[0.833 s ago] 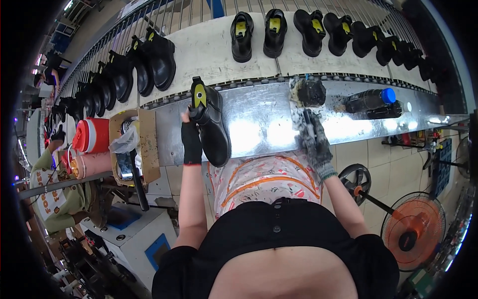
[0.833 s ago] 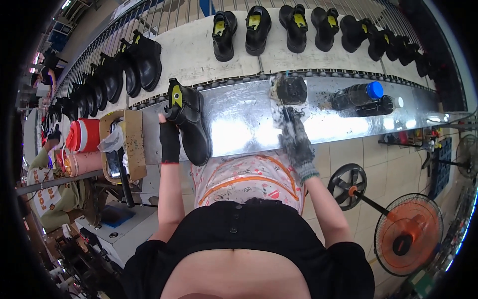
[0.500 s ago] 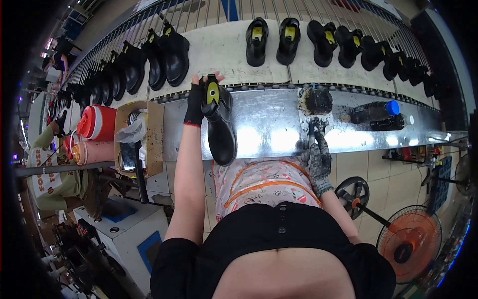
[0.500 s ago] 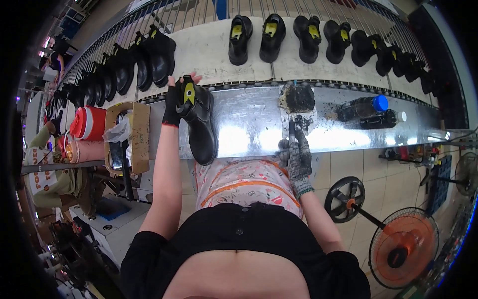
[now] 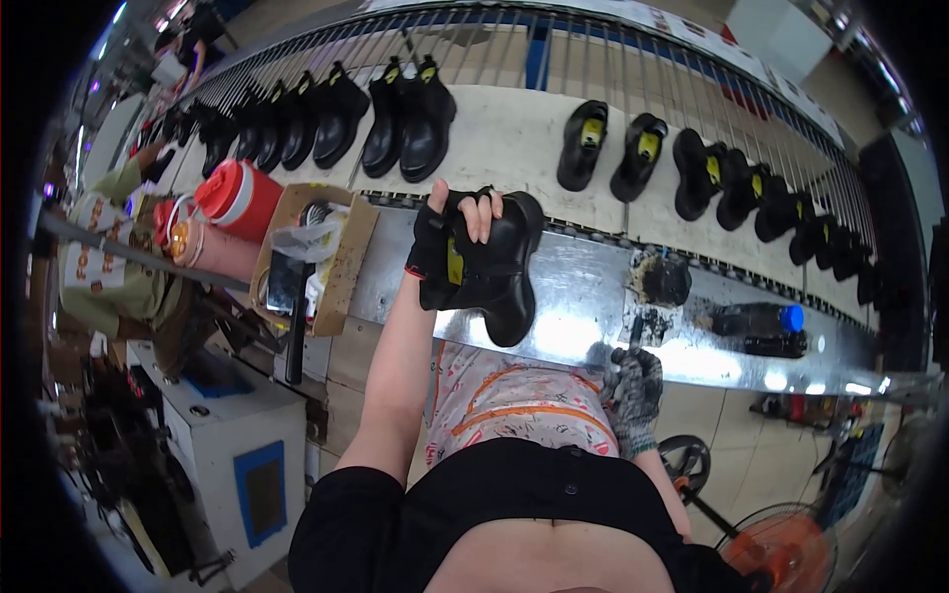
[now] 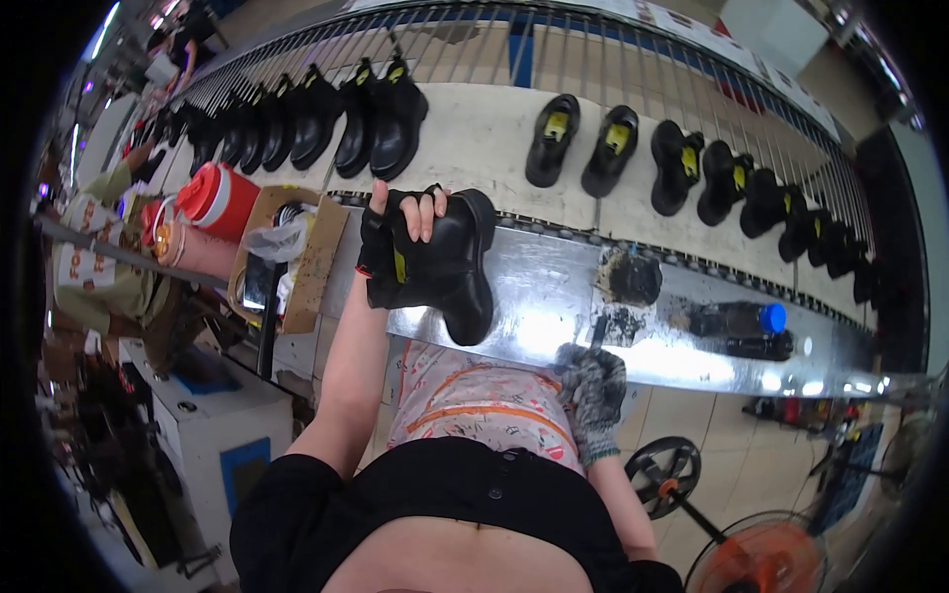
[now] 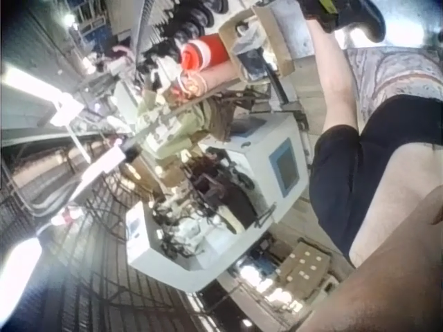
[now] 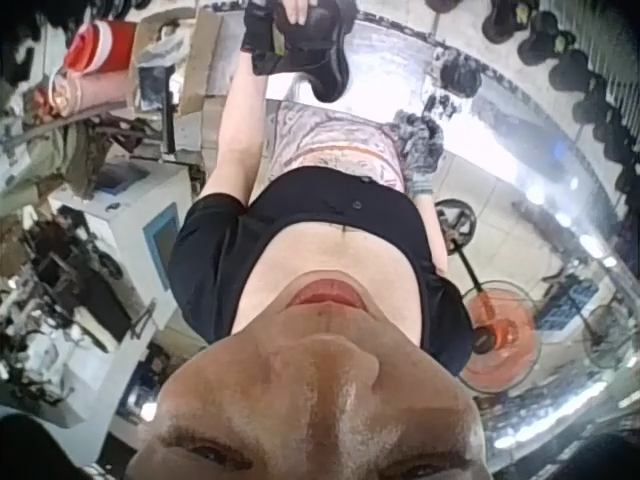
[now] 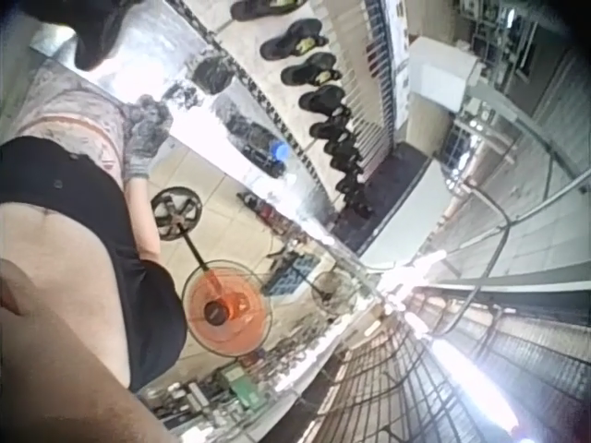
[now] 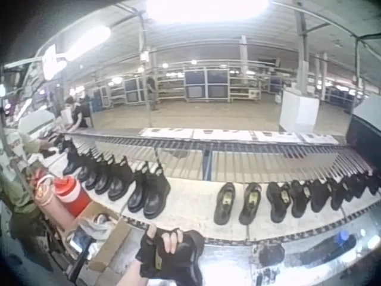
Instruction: The recorder is applying an adhesive or finishing substance to the seams and soles of black leather boots using a small brush.
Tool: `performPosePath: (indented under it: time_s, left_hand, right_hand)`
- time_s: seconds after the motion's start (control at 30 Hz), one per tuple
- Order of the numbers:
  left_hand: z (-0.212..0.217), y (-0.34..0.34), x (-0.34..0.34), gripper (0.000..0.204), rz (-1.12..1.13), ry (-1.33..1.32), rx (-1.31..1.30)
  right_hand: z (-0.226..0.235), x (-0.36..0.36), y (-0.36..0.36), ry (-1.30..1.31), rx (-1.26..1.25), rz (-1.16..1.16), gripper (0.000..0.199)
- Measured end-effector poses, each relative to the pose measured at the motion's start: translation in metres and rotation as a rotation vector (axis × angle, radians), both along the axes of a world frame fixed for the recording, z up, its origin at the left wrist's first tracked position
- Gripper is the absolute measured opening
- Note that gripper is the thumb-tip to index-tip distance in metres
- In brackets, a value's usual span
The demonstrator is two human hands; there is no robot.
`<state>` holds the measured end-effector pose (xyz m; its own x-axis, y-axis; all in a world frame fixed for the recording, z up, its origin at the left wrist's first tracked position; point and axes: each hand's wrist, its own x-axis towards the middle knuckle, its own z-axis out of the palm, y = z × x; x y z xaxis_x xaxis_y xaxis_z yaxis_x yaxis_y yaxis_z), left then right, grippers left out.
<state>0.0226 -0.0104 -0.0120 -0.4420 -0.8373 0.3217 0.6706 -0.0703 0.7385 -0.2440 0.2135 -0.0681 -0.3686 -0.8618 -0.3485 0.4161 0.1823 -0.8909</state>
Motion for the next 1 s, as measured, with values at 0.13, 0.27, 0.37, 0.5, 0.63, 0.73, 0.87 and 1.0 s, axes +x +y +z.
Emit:
performPosePath:
  time_s: [0.13, 0.27, 0.37, 0.5, 0.63, 0.73, 0.87, 1.0]
  left_hand:
    - [0.022, 0.018, -0.003, 0.067, 0.065, 0.079, -0.075]
    - [0.023, 0.018, -0.006, 0.064, 0.032, -0.002, -0.194]
    - [0.020, 0.017, -0.010, 0.062, 0.014, -0.023, -0.197]
    - [0.018, 0.013, -0.013, 0.066, 0.000, -0.090, -0.310]
    - [0.015, 0.010, -0.012, 0.066, -0.018, -0.095, -0.355]
    - [0.011, 0.006, -0.011, 0.066, -0.063, -0.083, -0.360]
    - [0.016, 0.011, -0.014, 0.064, -0.031, -0.037, -0.280]
    - [0.015, 0.008, -0.014, 0.064, -0.046, -0.031, -0.324]
  right_hand:
    - [0.031, -0.001, -0.018, -0.206, -0.057, 0.224, 0.027]
    - [0.074, -0.009, -0.063, 0.094, -0.151, 0.556, 0.032]
    - [0.113, -0.003, -0.088, 0.441, -0.055, 0.666, 0.022]
    - [0.141, 0.005, -0.106, 1.357, -0.632, 0.747, 0.027]
    - [0.149, 0.007, -0.114, 1.422, -0.724, 0.779, 0.030]
    - [0.152, 0.008, -0.114, 1.472, -0.682, 0.813, 0.035]
    - [0.150, 0.007, -0.117, 1.483, -0.701, 0.807, 0.037]
    - [0.150, 0.008, -0.119, 1.470, -0.708, 0.810, 0.039]
